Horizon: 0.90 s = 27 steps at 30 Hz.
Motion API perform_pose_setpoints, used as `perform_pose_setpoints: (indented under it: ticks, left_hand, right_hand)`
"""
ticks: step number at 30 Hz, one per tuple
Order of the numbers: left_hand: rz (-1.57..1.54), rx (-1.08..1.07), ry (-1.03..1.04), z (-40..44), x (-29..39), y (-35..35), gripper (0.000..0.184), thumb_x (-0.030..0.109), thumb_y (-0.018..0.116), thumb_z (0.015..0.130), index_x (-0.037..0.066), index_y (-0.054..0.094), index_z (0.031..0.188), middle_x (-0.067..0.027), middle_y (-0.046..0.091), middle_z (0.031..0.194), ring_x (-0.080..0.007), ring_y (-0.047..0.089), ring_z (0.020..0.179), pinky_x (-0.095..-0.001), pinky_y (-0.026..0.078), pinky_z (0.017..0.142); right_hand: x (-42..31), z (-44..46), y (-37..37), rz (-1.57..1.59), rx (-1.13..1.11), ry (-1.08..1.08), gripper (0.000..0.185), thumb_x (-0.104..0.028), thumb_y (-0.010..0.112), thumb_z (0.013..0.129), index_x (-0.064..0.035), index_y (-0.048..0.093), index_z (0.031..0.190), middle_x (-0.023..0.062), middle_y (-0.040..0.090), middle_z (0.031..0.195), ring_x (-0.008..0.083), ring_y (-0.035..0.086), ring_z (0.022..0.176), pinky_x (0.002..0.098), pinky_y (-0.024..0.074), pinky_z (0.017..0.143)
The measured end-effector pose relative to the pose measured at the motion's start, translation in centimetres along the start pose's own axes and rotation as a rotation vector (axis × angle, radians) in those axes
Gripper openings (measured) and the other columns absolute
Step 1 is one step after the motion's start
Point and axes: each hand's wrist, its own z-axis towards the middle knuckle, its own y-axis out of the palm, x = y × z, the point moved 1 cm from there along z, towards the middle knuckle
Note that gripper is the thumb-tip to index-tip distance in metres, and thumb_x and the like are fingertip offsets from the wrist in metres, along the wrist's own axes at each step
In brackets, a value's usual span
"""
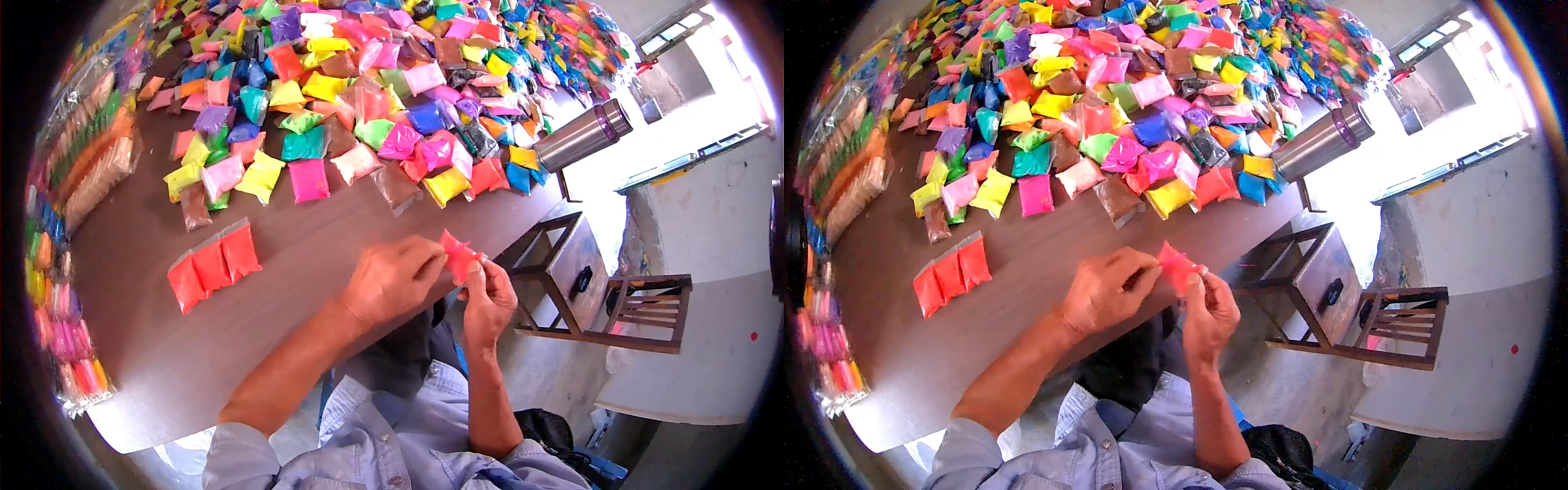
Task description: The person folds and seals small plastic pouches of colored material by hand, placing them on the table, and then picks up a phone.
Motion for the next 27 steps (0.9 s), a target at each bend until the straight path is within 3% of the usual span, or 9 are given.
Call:
perform_pose_setpoints:
  ticks: [3,10,16,18,22,27]
  left_hand:
    - [0.088,-0.155,0.009,-0.4,0.3,0.2,0.011,0.008,0.076,0.087,0.007,0.067,0.092,-0.0100,0.072,0.086,-0.0344,0.071,0.074,-0.0433,0.058,0.064]
    - [0.193,-0.116,-0.116,-0.2,-0.7,0.5,0.007,0.007,0.073,0.089,0.006,0.066,0.091,-0.0122,0.072,0.085,-0.0362,0.071,0.075,-0.0436,0.058,0.064]
    - [0.081,0.007,-0.161,0.4,-0.6,0.3,0.011,0.007,0.077,0.086,0.005,0.067,0.090,-0.0128,0.071,0.081,-0.0350,0.071,0.073,-0.0418,0.058,0.062]
    - [0.068,-0.064,-0.044,0.4,-0.3,0.2,0.011,0.006,0.078,0.085,0.005,0.067,0.089,-0.0130,0.071,0.082,-0.0338,0.071,0.072,-0.0410,0.057,0.062]
    - [0.066,-0.202,-0.011,-0.1,0.2,0.1,0.010,0.005,0.077,0.086,0.005,0.067,0.087,-0.0133,0.072,0.085,-0.0336,0.072,0.072,-0.0409,0.058,0.062]
    - [0.130,-0.067,-0.191,-0.1,-0.8,0.4,0.009,0.004,0.076,0.086,0.004,0.067,0.087,-0.0134,0.074,0.087,-0.0342,0.072,0.073,-0.0395,0.058,0.063]
  right_hand:
    - [-0.7,-0.8,0.6,-0.016,-0.007,0.095,0.018,-0.017,0.071,0.102,0.0003,0.071,0.108,0.0029,0.071,0.084,0.0083,0.065,0.068,0.0215,0.0488,0.055]
    - [-0.4,-0.7,0.7,0.051,-0.043,0.240,0.017,-0.018,0.073,0.100,-0.0011,0.069,0.100,0.0015,0.067,0.075,0.0068,0.059,0.058,0.0206,0.0437,0.052]
    - [-0.2,-1.2,0.9,0.093,-0.029,0.191,0.012,-0.013,0.071,0.101,-0.0013,0.067,0.099,-0.0004,0.067,0.076,0.0049,0.058,0.063,0.0202,0.0459,0.057]
    - [0.0,-1.5,1.1,0.084,-0.024,0.155,0.011,-0.011,0.070,0.101,-0.0014,0.067,0.098,-0.0007,0.066,0.077,0.0044,0.057,0.064,0.0199,0.0453,0.058]
    - [0.7,-1.8,1.3,0.048,-0.026,0.055,0.011,-0.012,0.071,0.101,-0.0018,0.066,0.102,0.0001,0.067,0.079,0.0048,0.056,0.064,0.0201,0.0435,0.057]
    - [0.7,-1.7,1.3,0.040,-0.031,0.023,0.010,-0.010,0.070,0.100,-0.0010,0.066,0.099,-0.0022,0.064,0.078,0.0032,0.054,0.063,0.0192,0.0421,0.057]
